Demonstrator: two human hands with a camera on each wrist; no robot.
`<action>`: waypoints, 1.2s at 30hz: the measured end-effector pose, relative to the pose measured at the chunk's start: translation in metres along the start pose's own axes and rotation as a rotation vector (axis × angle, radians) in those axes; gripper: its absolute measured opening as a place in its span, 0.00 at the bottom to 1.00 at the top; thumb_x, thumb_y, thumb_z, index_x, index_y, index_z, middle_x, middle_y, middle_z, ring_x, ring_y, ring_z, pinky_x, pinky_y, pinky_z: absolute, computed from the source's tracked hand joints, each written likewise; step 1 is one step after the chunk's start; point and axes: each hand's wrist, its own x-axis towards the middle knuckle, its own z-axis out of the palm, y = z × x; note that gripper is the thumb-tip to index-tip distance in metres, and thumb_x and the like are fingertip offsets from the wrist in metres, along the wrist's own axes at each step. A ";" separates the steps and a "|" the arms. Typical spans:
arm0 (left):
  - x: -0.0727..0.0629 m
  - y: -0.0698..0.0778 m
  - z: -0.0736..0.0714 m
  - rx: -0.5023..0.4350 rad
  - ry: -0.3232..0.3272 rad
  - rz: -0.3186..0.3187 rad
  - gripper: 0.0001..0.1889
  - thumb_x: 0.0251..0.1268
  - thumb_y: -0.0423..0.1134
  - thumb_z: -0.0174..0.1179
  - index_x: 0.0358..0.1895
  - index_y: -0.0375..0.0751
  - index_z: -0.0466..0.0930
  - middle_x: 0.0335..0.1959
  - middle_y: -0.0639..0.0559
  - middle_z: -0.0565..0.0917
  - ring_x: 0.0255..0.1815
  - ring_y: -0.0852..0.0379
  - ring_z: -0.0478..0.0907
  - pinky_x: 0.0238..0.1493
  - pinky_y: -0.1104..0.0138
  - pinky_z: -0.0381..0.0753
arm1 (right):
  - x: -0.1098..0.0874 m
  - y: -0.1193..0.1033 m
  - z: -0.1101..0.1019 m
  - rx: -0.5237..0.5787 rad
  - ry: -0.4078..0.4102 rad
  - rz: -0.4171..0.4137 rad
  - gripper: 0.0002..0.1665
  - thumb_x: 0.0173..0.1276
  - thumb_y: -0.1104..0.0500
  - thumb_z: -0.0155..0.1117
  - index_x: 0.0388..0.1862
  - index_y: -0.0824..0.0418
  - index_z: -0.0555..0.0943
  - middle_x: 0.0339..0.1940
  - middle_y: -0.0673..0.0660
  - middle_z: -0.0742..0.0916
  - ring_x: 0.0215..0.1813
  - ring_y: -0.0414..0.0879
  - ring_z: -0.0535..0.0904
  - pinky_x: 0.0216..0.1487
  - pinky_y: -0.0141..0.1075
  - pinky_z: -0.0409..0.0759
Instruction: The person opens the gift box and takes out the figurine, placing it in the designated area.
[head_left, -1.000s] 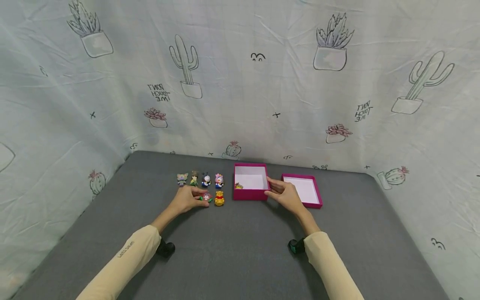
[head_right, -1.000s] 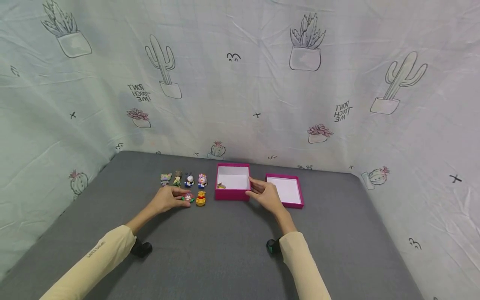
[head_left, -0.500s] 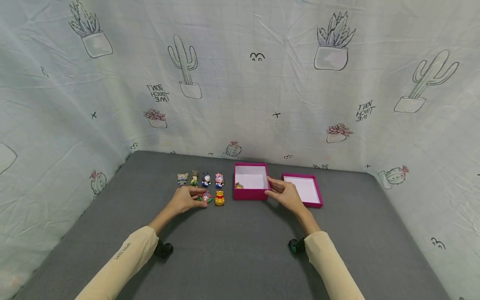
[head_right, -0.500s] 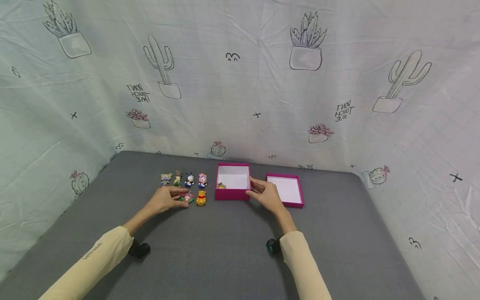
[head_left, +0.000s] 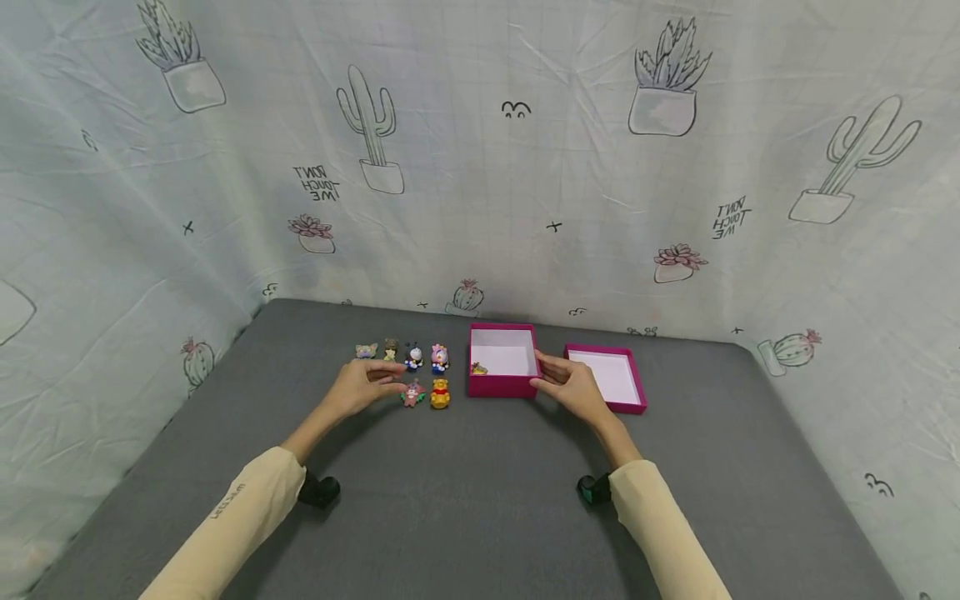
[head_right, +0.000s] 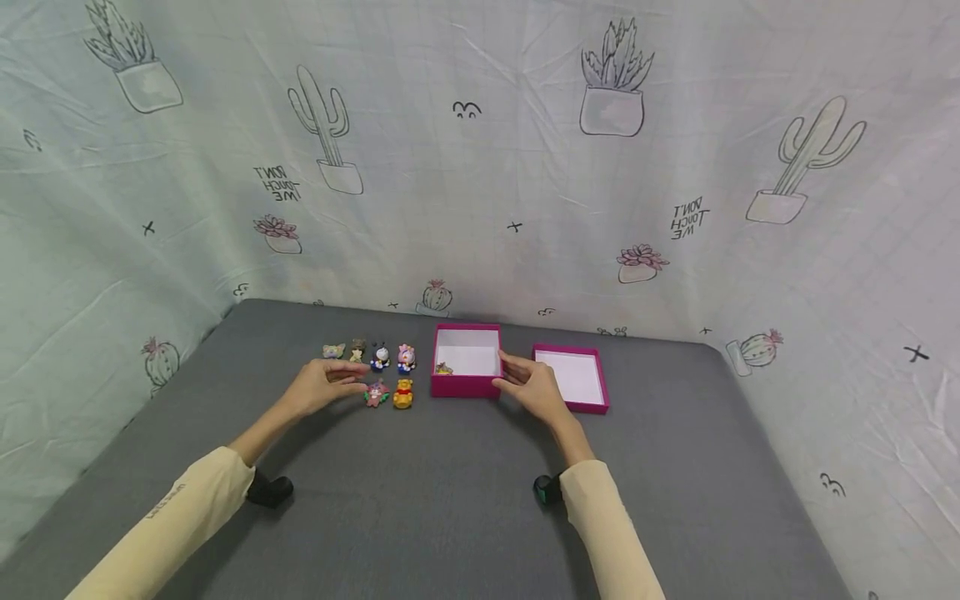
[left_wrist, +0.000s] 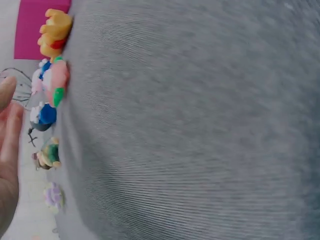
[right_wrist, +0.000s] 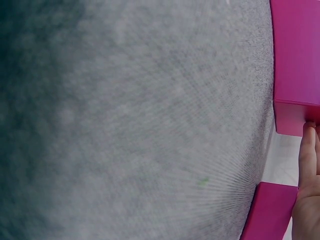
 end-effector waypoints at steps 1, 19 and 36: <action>0.001 0.001 -0.001 -0.023 0.006 0.038 0.18 0.58 0.34 0.68 0.51 0.29 0.82 0.47 0.36 0.84 0.48 0.45 0.83 0.44 0.68 0.82 | 0.000 0.000 0.000 0.002 -0.001 0.001 0.31 0.58 0.72 0.69 0.61 0.76 0.73 0.59 0.75 0.76 0.60 0.66 0.74 0.53 0.42 0.77; 0.039 0.060 0.024 -0.324 0.063 0.031 0.16 0.63 0.37 0.63 0.52 0.33 0.82 0.51 0.39 0.83 0.49 0.54 0.82 0.56 0.52 0.77 | 0.000 0.001 0.002 0.036 0.003 -0.039 0.30 0.57 0.74 0.69 0.60 0.78 0.73 0.57 0.76 0.76 0.58 0.68 0.74 0.52 0.42 0.77; 0.060 0.084 0.067 -0.313 0.020 -0.091 0.18 0.64 0.36 0.64 0.54 0.30 0.80 0.50 0.42 0.84 0.52 0.48 0.80 0.59 0.54 0.75 | -0.003 -0.004 0.003 0.052 0.007 -0.030 0.30 0.57 0.75 0.68 0.59 0.79 0.73 0.57 0.77 0.76 0.59 0.69 0.73 0.53 0.48 0.75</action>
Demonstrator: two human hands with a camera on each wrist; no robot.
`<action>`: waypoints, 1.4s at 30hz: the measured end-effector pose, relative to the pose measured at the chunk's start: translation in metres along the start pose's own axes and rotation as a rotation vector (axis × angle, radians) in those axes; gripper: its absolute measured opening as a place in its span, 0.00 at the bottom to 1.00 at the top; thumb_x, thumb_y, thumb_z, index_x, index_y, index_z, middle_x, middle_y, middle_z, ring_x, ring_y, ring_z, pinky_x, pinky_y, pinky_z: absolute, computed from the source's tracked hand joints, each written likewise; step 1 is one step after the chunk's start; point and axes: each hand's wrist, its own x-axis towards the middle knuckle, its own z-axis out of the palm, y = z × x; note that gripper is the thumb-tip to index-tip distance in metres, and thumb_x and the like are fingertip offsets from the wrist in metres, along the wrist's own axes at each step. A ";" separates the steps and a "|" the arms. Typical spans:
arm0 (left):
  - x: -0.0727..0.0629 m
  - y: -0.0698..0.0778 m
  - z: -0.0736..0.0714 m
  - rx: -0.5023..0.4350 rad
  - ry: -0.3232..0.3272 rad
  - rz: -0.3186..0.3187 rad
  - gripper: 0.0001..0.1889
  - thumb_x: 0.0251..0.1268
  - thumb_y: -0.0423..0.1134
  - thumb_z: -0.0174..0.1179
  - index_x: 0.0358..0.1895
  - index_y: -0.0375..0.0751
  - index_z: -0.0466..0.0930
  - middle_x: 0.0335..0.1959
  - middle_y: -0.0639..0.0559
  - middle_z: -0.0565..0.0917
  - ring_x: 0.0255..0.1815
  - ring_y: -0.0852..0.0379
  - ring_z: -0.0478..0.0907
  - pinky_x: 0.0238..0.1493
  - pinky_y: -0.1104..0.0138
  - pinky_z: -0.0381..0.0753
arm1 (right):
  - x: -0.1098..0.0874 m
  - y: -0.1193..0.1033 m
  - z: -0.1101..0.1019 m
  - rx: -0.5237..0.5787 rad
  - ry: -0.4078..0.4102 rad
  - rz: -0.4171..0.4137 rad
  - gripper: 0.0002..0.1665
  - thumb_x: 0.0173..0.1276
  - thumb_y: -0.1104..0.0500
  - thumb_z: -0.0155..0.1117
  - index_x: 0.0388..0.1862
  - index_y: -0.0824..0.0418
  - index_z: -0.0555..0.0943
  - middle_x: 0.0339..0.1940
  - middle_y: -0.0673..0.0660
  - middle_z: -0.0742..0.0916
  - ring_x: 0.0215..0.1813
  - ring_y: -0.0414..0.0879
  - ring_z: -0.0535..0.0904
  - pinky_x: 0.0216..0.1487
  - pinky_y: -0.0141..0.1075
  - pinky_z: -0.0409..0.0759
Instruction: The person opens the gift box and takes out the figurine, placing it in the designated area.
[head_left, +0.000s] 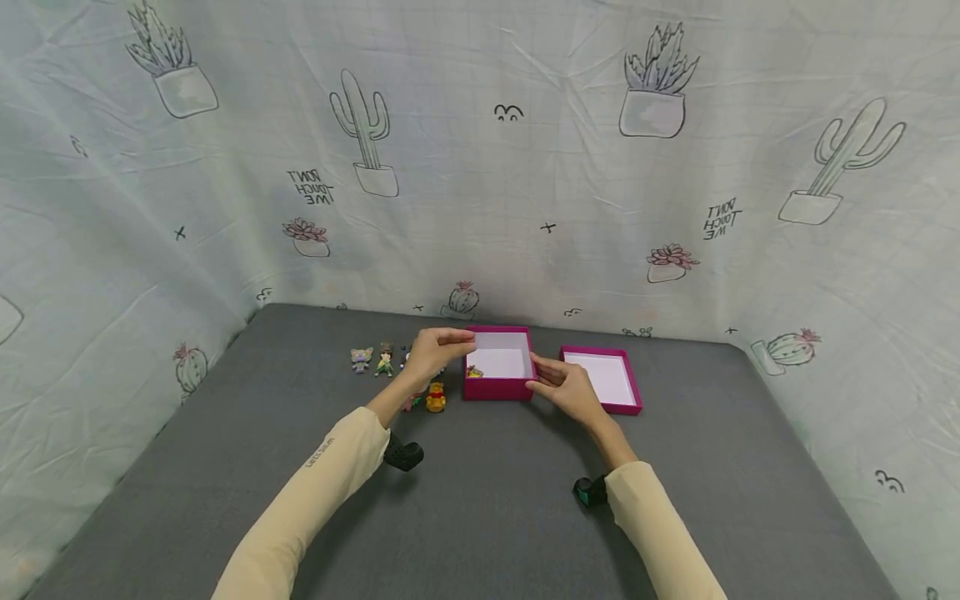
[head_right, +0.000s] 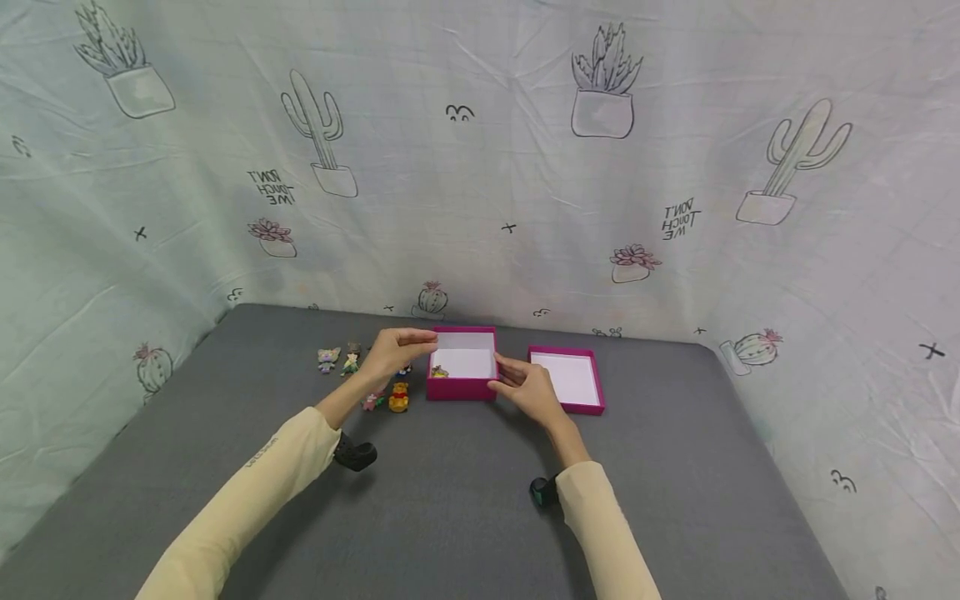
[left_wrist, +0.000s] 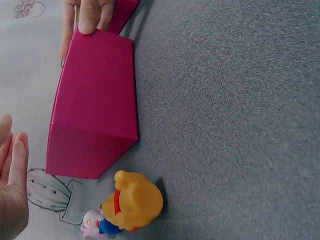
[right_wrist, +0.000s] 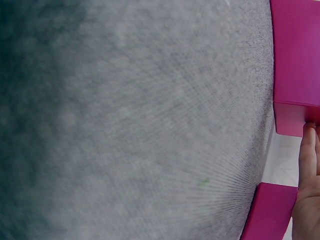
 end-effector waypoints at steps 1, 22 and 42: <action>0.001 0.000 0.001 0.008 0.002 -0.002 0.18 0.63 0.36 0.64 0.54 0.31 0.81 0.49 0.43 0.84 0.52 0.48 0.80 0.58 0.54 0.75 | 0.000 0.000 0.000 -0.002 0.001 0.000 0.30 0.57 0.75 0.68 0.59 0.78 0.73 0.57 0.77 0.76 0.59 0.69 0.73 0.53 0.48 0.75; 0.018 0.019 0.032 0.716 -0.134 0.111 0.14 0.48 0.34 0.74 0.21 0.31 0.77 0.16 0.52 0.71 0.20 0.62 0.63 0.25 0.72 0.68 | 0.002 0.008 0.000 -0.003 0.002 0.013 0.31 0.57 0.73 0.69 0.60 0.79 0.71 0.58 0.76 0.76 0.60 0.68 0.73 0.53 0.42 0.77; 0.147 -0.119 0.114 1.384 -0.180 -0.111 0.13 0.72 0.37 0.49 0.45 0.52 0.85 0.45 0.55 0.84 0.42 0.54 0.81 0.37 0.53 0.83 | 0.008 0.038 -0.002 -0.007 0.023 -0.021 0.31 0.57 0.70 0.70 0.60 0.78 0.73 0.58 0.73 0.77 0.58 0.64 0.76 0.51 0.37 0.78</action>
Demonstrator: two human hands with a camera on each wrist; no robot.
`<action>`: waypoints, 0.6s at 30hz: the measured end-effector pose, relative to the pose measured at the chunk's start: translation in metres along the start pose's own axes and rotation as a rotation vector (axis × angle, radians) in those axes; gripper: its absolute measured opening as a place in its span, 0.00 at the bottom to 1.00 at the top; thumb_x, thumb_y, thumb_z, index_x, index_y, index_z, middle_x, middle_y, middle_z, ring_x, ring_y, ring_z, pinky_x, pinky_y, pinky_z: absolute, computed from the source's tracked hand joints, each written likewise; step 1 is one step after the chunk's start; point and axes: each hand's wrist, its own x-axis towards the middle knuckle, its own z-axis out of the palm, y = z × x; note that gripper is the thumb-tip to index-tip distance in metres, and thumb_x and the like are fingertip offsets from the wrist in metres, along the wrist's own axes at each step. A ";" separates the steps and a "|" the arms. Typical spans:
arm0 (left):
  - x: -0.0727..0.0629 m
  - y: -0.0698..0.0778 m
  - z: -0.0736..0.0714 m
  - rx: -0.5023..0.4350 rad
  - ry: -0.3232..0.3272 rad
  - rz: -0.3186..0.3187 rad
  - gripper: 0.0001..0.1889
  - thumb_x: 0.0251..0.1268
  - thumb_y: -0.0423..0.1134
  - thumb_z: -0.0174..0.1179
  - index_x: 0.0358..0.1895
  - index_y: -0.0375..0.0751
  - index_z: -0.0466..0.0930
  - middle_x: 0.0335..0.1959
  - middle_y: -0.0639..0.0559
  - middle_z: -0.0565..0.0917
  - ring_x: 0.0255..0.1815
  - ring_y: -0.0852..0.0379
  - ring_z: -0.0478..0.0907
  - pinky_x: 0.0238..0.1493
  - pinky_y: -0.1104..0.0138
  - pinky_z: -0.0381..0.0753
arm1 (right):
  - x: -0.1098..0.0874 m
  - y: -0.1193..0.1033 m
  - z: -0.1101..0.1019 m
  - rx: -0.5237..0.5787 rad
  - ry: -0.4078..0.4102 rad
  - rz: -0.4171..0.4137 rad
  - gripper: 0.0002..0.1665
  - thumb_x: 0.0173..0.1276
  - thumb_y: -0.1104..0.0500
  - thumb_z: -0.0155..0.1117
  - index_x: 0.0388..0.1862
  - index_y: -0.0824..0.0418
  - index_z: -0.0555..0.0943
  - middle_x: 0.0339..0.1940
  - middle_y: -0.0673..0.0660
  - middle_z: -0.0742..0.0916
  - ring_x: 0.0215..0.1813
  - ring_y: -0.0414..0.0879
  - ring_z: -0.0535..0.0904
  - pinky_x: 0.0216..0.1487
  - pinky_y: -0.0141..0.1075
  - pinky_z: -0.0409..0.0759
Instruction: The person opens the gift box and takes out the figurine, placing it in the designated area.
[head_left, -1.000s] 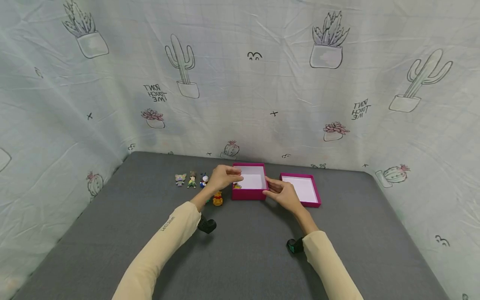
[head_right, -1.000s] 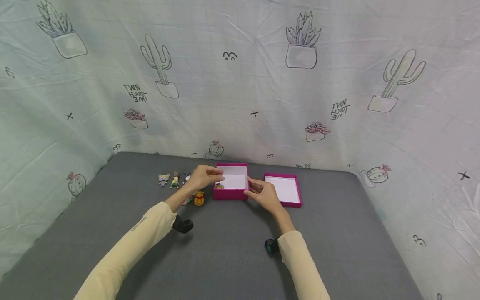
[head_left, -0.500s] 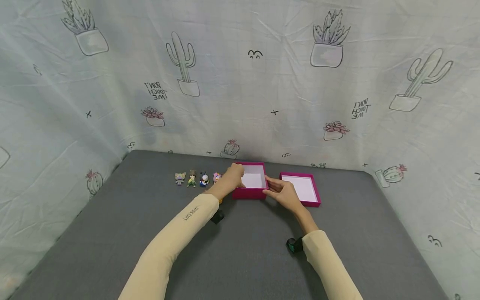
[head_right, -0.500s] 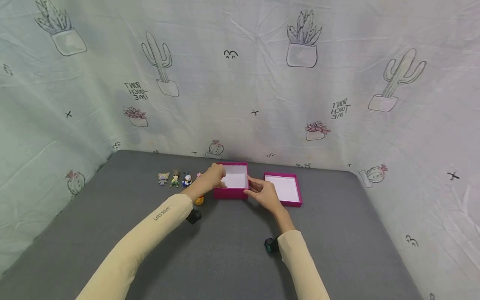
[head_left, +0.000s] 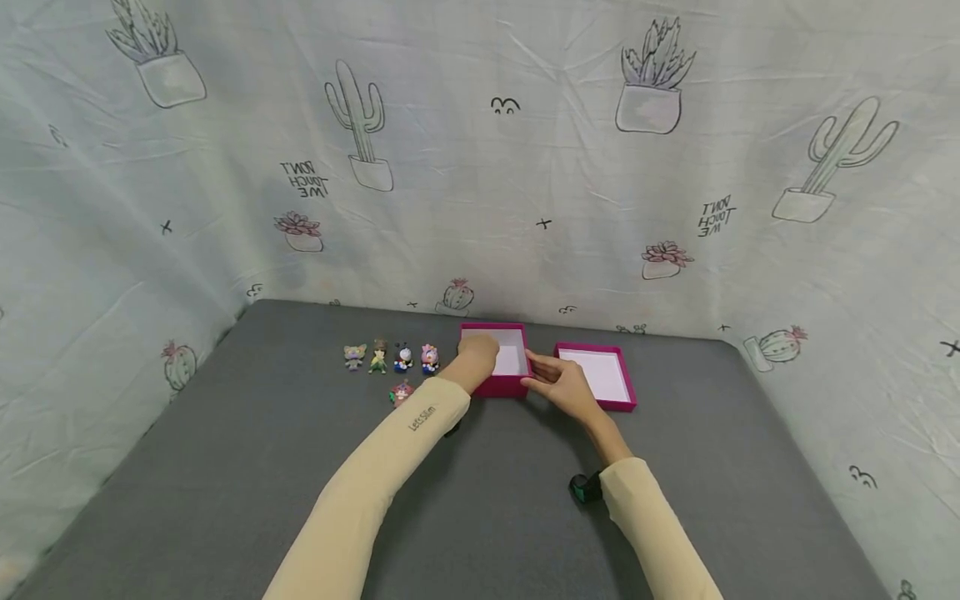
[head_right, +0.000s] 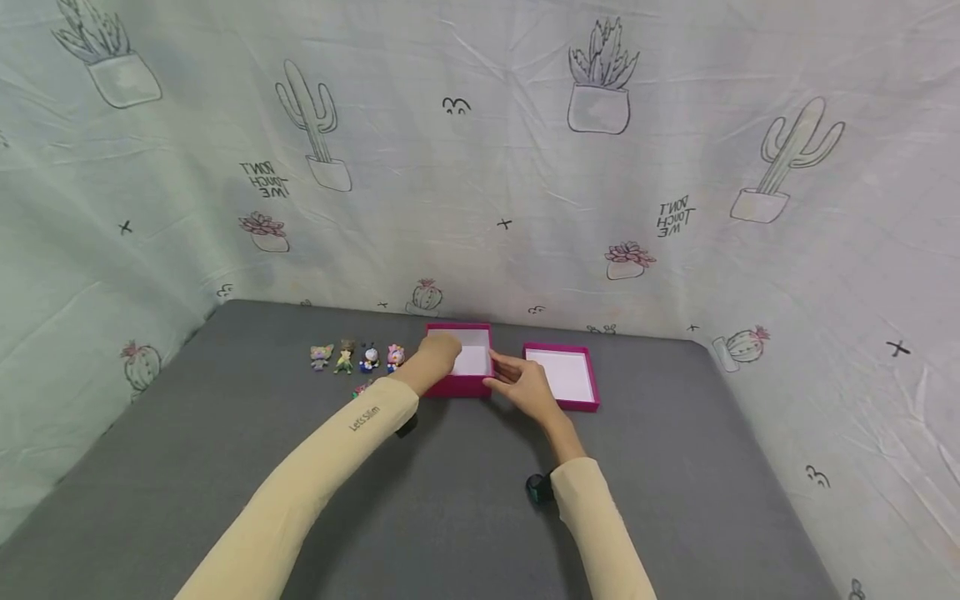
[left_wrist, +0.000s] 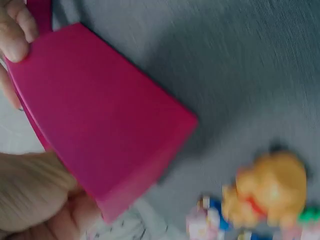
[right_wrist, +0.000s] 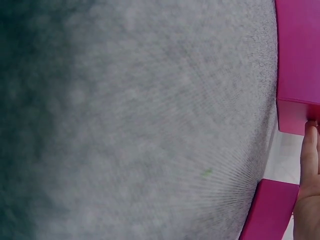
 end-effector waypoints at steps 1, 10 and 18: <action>0.003 0.000 0.004 0.003 -0.016 -0.010 0.14 0.73 0.37 0.48 0.46 0.52 0.85 0.47 0.55 0.84 0.43 0.55 0.81 0.38 0.53 0.83 | 0.000 0.000 0.000 0.003 -0.002 0.001 0.31 0.57 0.71 0.70 0.60 0.78 0.73 0.58 0.74 0.77 0.58 0.64 0.76 0.51 0.37 0.78; 0.020 -0.009 0.011 0.079 -0.090 0.132 0.11 0.69 0.39 0.54 0.48 0.53 0.84 0.50 0.54 0.82 0.49 0.54 0.79 0.45 0.54 0.81 | -0.002 -0.021 0.001 0.004 -0.018 0.018 0.30 0.57 0.74 0.69 0.59 0.81 0.72 0.57 0.76 0.76 0.57 0.68 0.75 0.52 0.48 0.76; -0.012 -0.036 -0.020 -0.042 -0.038 0.477 0.04 0.56 0.30 0.66 0.32 0.42 0.82 0.32 0.52 0.81 0.30 0.55 0.70 0.33 0.64 0.75 | 0.001 0.003 0.001 -0.014 0.011 0.013 0.32 0.57 0.69 0.71 0.60 0.77 0.73 0.58 0.72 0.78 0.57 0.63 0.77 0.51 0.37 0.79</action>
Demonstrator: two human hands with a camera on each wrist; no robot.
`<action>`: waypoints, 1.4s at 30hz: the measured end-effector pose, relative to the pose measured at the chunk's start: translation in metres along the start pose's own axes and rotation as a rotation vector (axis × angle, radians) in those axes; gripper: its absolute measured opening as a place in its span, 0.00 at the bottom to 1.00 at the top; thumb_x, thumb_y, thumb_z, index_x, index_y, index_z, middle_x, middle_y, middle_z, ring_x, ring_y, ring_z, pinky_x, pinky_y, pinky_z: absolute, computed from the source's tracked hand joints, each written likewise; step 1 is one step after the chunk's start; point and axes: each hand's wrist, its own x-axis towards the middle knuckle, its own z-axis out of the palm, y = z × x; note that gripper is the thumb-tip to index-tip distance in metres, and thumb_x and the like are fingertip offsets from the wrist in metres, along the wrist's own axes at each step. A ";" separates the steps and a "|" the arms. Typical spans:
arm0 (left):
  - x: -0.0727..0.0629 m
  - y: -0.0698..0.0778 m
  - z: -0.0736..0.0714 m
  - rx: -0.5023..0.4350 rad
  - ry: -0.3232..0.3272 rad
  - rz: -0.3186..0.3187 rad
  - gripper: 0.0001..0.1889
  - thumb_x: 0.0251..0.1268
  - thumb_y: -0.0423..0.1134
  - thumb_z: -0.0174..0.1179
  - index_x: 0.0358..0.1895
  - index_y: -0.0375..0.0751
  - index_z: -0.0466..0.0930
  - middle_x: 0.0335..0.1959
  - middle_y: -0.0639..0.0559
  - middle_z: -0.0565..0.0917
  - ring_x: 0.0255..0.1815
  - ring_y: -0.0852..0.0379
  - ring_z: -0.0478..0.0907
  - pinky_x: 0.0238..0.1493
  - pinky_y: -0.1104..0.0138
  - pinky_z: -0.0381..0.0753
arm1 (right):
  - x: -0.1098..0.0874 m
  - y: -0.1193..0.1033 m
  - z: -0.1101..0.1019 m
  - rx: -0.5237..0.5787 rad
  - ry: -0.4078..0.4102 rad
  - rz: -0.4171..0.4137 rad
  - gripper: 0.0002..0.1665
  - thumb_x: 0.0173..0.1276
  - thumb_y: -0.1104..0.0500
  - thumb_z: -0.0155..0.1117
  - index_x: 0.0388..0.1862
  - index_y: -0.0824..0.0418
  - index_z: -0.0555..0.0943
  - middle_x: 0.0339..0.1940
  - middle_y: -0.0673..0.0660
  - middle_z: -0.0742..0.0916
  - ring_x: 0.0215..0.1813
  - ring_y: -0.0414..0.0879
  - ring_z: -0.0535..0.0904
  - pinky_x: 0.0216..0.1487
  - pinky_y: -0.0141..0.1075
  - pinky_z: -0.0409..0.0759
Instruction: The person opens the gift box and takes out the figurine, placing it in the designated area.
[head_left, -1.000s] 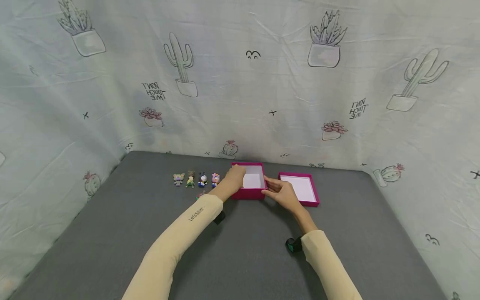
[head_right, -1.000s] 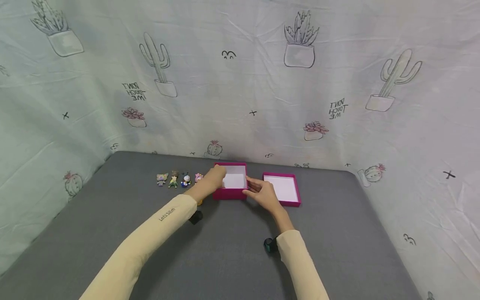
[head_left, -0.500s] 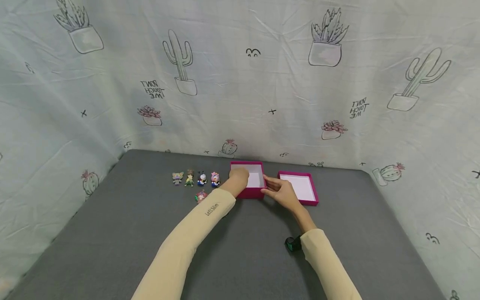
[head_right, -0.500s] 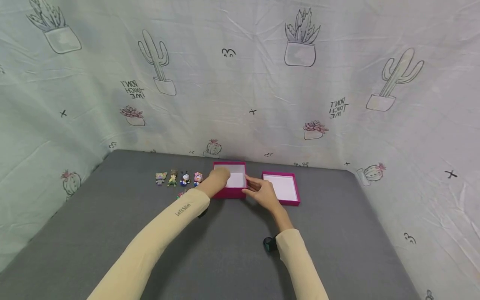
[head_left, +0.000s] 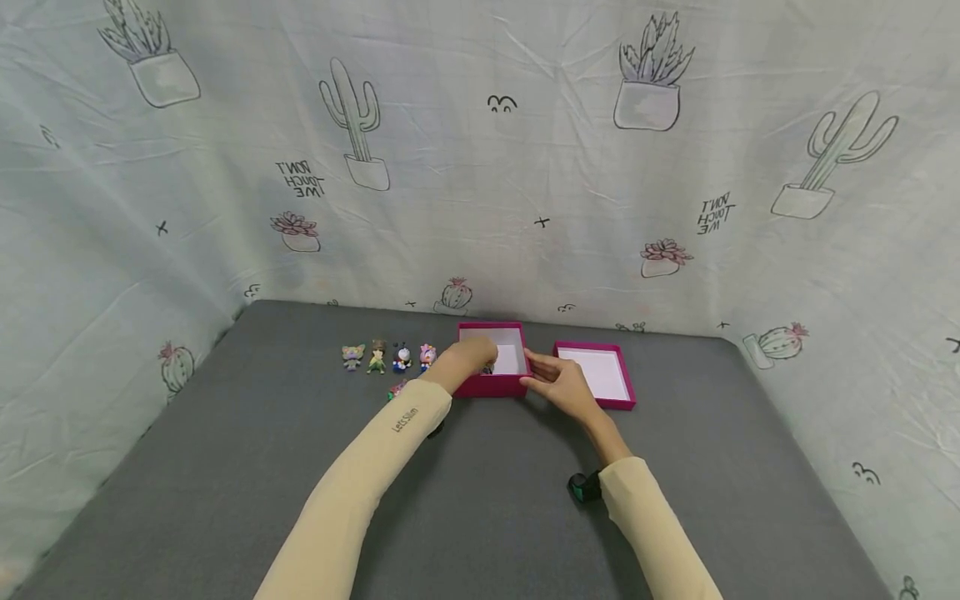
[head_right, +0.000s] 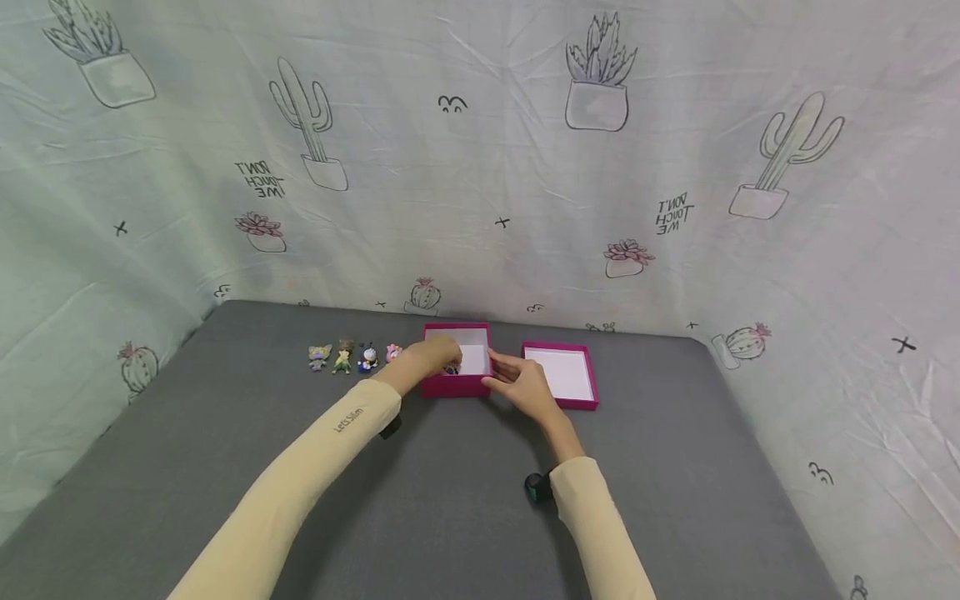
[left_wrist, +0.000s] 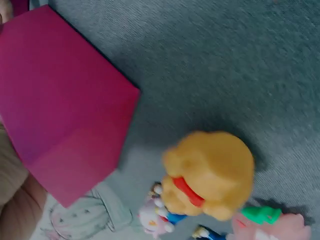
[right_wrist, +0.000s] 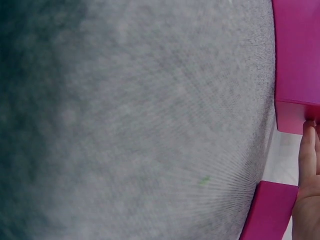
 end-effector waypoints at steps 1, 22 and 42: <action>-0.004 0.000 -0.004 -0.043 -0.016 0.012 0.06 0.56 0.31 0.67 0.36 0.43 0.83 0.35 0.53 0.81 0.33 0.56 0.72 0.37 0.65 0.76 | 0.000 0.000 0.000 0.000 0.002 0.003 0.31 0.57 0.68 0.72 0.59 0.77 0.74 0.58 0.72 0.78 0.57 0.62 0.77 0.51 0.36 0.79; -0.101 0.050 -0.091 -0.157 -0.002 0.067 0.12 0.57 0.25 0.66 0.46 0.32 0.83 0.38 0.46 0.83 0.35 0.57 0.72 0.43 0.67 0.78 | -0.002 0.000 0.002 -0.004 0.003 0.011 0.31 0.58 0.68 0.71 0.60 0.76 0.73 0.58 0.72 0.78 0.57 0.63 0.77 0.51 0.37 0.79; -0.103 0.045 -0.084 -0.247 0.176 0.068 0.15 0.52 0.33 0.72 0.43 0.31 0.82 0.36 0.45 0.83 0.34 0.56 0.74 0.42 0.64 0.80 | -0.001 -0.002 0.002 -0.021 0.011 0.006 0.31 0.58 0.68 0.71 0.60 0.76 0.74 0.58 0.71 0.79 0.57 0.61 0.78 0.50 0.38 0.79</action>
